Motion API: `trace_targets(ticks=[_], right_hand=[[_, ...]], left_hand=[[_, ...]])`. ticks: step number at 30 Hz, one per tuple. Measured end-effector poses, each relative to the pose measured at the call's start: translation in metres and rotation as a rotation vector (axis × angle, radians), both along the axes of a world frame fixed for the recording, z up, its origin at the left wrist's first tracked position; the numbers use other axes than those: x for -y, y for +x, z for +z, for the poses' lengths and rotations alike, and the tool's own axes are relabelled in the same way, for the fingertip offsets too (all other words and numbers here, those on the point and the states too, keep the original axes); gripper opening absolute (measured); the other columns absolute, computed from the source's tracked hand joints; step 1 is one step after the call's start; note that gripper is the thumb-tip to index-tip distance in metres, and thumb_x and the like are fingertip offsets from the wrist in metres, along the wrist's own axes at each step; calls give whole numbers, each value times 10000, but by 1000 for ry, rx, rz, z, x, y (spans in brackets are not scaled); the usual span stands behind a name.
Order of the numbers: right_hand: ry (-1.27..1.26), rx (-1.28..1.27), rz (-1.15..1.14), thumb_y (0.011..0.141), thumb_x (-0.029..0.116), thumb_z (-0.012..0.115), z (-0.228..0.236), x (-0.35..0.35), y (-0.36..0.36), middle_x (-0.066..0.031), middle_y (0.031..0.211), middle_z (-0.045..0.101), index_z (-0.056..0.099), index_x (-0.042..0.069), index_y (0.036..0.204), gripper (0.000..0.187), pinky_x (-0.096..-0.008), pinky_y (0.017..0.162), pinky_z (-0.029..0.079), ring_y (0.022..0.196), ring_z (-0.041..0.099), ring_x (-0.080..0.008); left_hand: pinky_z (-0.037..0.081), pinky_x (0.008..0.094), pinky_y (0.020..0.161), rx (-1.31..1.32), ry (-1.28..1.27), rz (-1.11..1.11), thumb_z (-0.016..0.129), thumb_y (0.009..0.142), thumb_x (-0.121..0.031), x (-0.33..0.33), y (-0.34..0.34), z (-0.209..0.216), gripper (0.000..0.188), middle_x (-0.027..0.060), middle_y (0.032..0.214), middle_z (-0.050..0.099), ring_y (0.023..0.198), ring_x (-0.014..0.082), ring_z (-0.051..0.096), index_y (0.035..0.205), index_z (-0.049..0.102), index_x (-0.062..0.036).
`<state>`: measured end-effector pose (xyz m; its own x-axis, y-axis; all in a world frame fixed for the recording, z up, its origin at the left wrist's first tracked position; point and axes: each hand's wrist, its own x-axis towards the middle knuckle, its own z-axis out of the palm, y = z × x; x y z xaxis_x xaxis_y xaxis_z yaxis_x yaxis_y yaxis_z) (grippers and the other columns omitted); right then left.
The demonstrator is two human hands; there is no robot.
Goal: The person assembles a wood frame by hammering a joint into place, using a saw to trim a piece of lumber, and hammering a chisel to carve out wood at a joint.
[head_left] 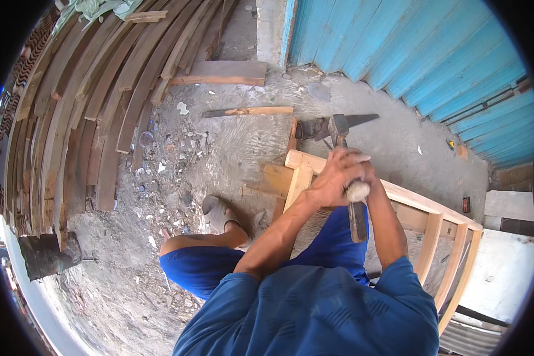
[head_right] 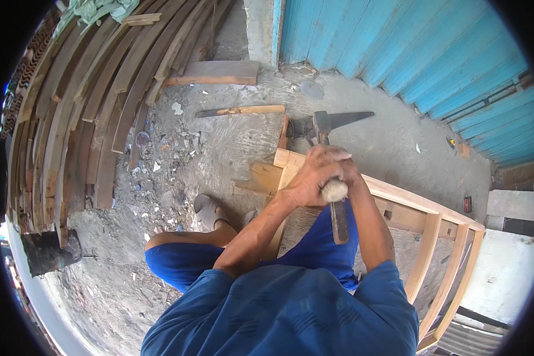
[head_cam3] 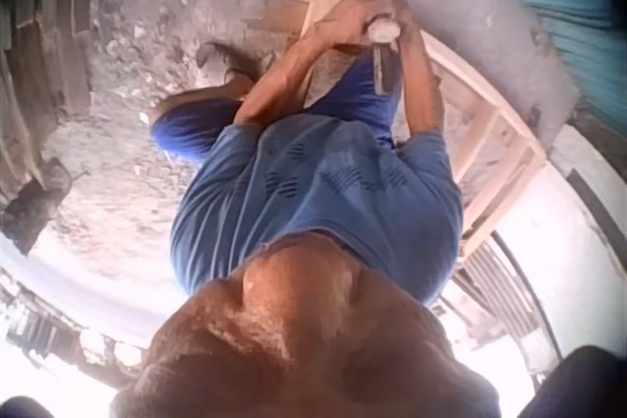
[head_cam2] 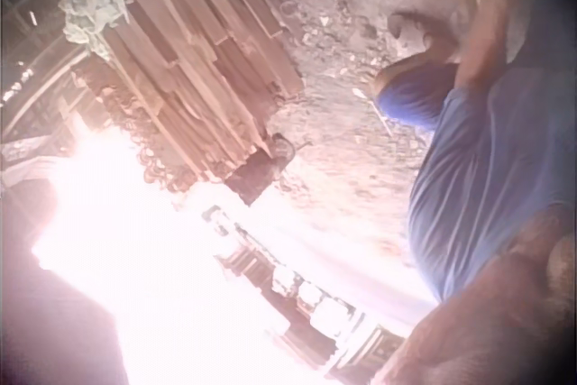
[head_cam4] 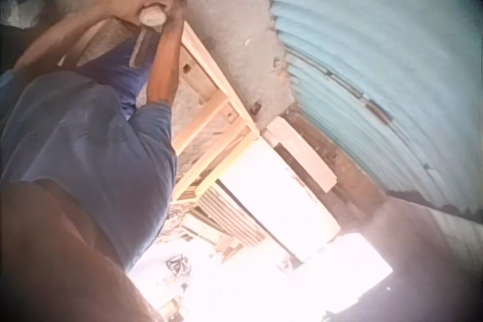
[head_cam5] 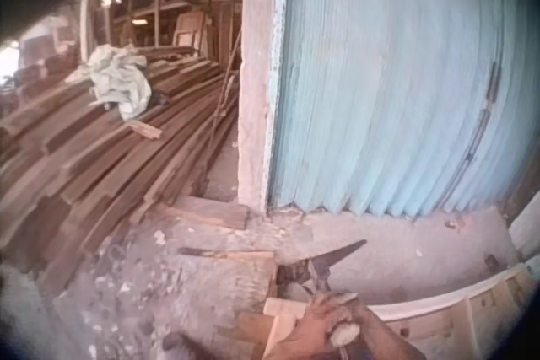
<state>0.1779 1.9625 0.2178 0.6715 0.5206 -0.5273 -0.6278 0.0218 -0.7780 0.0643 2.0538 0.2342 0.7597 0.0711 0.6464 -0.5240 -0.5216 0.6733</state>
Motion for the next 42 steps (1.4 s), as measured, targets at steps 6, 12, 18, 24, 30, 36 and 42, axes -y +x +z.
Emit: trace_targets(ticks=[6, 12, 18, 24, 30, 36, 42], right_hand=[[-182, 725, 497, 931, 301, 605, 81, -27, -18, -49, 789, 580, 611, 6, 998, 302, -303, 698, 518, 721, 601, -141], [222, 1011, 238, 898, 120, 684, 161, -88, -74, -72, 773, 610, 587, 5, 988, 176, -326, 669, 506, 666, 600, -163], [383, 1104, 280, 904, 96, 685, 177, -126, -94, -87, 738, 627, 554, -23, 1034, 220, -308, 604, 504, 630, 598, -154], [357, 1160, 345, 898, 124, 703, 170, -158, -103, -88, 740, 631, 546, -38, 1045, 269, -294, 552, 490, 596, 589, -140], [283, 1190, 348, 887, 149, 733, 164, -171, -105, -82, 754, 641, 550, -40, 1066, 319, -281, 545, 487, 611, 605, -134], [263, 1243, 407, 917, 163, 691, 168, -176, -105, -99, 711, 580, 522, -23, 1105, 314, -344, 614, 474, 615, 561, -180], [408, 1303, 384, 927, 140, 672, 180, -214, -115, -109, 736, 590, 517, -34, 1142, 317, -353, 623, 489, 633, 573, -187]], left_hand=[[494, 254, 516, 162, -1252, 593, 619, 966, -128, -104, -25, -9, 82, 44, 814, 643, 637, 149, 638, 969, 599, -48], [509, 330, 555, 492, -1835, 610, 632, 896, -81, -168, -60, -108, 120, 64, 774, 584, 602, 191, 596, 943, 531, -35], [462, 306, 479, 346, -1704, 816, 631, 862, -60, -173, -50, -140, 98, 45, 690, 553, 524, 159, 549, 822, 543, -49], [431, 285, 465, 260, -1714, 867, 627, 877, -75, -168, -39, -157, 123, 22, 663, 536, 517, 135, 538, 808, 526, -58], [445, 294, 474, 230, -1729, 880, 626, 873, -72, -173, -39, -168, 110, 30, 672, 537, 521, 146, 545, 827, 528, -56], [479, 312, 496, 182, -1709, 775, 645, 862, -52, -175, -31, -169, 111, 45, 712, 543, 539, 167, 552, 868, 534, -60], [480, 310, 510, 172, -1704, 711, 660, 884, -68, -179, -28, -161, 127, 49, 725, 549, 555, 162, 554, 879, 535, -49]])
